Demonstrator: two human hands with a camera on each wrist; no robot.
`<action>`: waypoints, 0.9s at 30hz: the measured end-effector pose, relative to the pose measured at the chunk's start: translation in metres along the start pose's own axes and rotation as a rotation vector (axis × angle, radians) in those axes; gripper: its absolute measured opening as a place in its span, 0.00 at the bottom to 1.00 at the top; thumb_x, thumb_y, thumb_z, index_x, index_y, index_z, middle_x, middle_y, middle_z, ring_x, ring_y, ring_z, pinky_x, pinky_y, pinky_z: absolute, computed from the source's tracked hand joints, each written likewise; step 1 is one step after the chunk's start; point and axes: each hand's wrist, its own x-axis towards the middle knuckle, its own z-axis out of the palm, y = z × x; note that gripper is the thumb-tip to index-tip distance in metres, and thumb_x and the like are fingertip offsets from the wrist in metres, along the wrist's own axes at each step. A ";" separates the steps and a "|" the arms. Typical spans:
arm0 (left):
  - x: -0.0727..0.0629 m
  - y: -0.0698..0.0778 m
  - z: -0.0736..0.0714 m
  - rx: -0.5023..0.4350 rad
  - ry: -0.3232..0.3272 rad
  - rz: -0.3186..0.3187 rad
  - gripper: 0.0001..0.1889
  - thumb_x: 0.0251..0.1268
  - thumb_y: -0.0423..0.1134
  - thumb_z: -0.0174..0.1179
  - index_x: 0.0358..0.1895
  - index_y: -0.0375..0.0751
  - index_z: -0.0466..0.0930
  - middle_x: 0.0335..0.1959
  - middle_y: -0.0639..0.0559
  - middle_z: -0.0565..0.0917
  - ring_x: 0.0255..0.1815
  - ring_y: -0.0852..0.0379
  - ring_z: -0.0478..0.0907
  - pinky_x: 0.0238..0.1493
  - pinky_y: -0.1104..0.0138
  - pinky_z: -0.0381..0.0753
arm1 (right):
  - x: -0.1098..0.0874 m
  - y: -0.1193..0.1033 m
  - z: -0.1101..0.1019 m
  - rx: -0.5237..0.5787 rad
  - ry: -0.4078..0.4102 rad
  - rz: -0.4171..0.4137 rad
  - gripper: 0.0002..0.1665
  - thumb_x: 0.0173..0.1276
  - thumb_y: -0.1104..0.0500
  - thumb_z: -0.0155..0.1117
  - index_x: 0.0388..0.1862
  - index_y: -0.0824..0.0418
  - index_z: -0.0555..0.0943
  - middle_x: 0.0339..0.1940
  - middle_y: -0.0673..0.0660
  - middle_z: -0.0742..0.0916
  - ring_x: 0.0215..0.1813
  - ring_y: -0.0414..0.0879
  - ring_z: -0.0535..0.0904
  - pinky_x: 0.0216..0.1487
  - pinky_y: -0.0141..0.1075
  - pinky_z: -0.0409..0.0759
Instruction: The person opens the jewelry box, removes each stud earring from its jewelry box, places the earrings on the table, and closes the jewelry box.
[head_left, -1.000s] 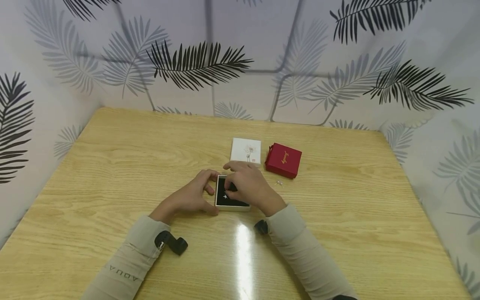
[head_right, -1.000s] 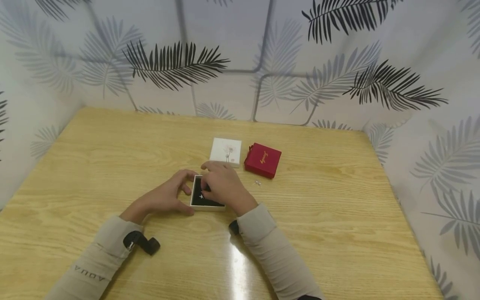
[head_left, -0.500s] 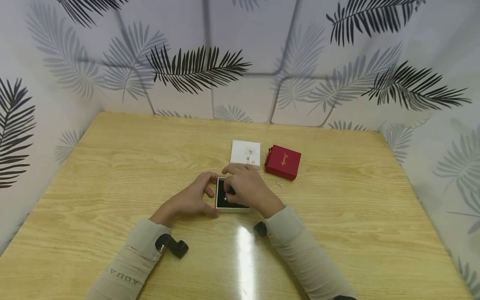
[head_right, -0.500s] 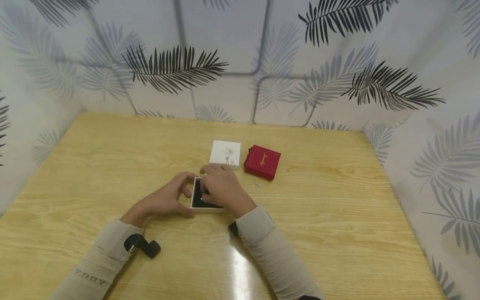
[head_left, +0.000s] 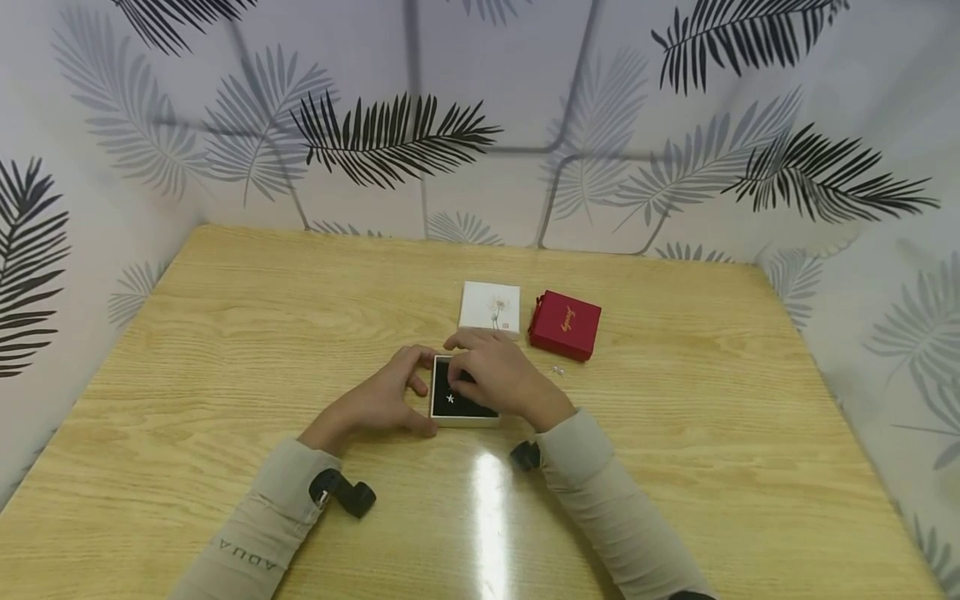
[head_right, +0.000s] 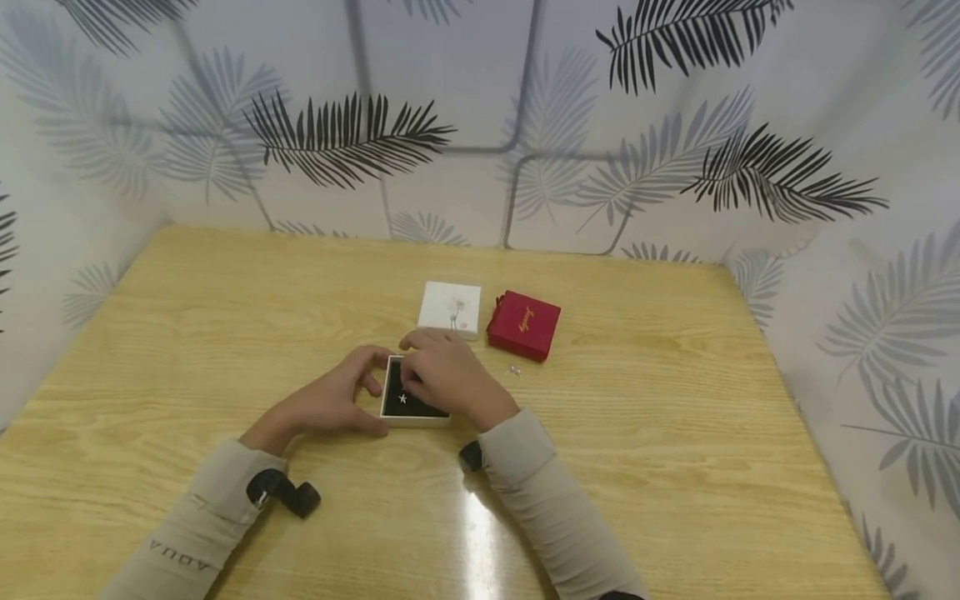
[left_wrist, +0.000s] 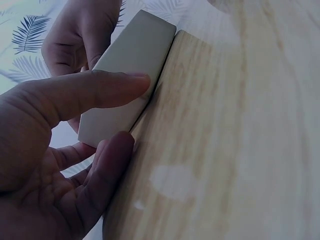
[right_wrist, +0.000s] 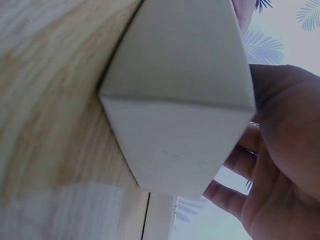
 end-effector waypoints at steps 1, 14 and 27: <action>0.000 0.000 0.000 -0.001 0.000 0.000 0.48 0.44 0.37 0.79 0.70 0.44 0.59 0.66 0.46 0.65 0.56 0.49 0.71 0.52 0.62 0.74 | 0.000 0.000 0.000 0.003 0.002 -0.004 0.04 0.66 0.54 0.70 0.34 0.52 0.87 0.60 0.55 0.83 0.67 0.53 0.77 0.68 0.52 0.73; 0.000 0.001 0.000 0.005 -0.002 0.007 0.48 0.44 0.37 0.79 0.70 0.43 0.59 0.67 0.45 0.64 0.56 0.49 0.72 0.53 0.61 0.74 | 0.000 0.001 0.001 0.037 -0.002 -0.011 0.04 0.67 0.55 0.70 0.33 0.53 0.86 0.59 0.56 0.83 0.67 0.53 0.76 0.71 0.51 0.70; 0.001 0.000 0.001 0.008 -0.004 0.007 0.49 0.44 0.37 0.79 0.70 0.42 0.59 0.68 0.45 0.64 0.56 0.48 0.71 0.52 0.62 0.75 | -0.003 0.001 -0.005 0.078 -0.019 -0.010 0.04 0.68 0.56 0.69 0.33 0.53 0.85 0.60 0.56 0.83 0.66 0.54 0.77 0.69 0.51 0.72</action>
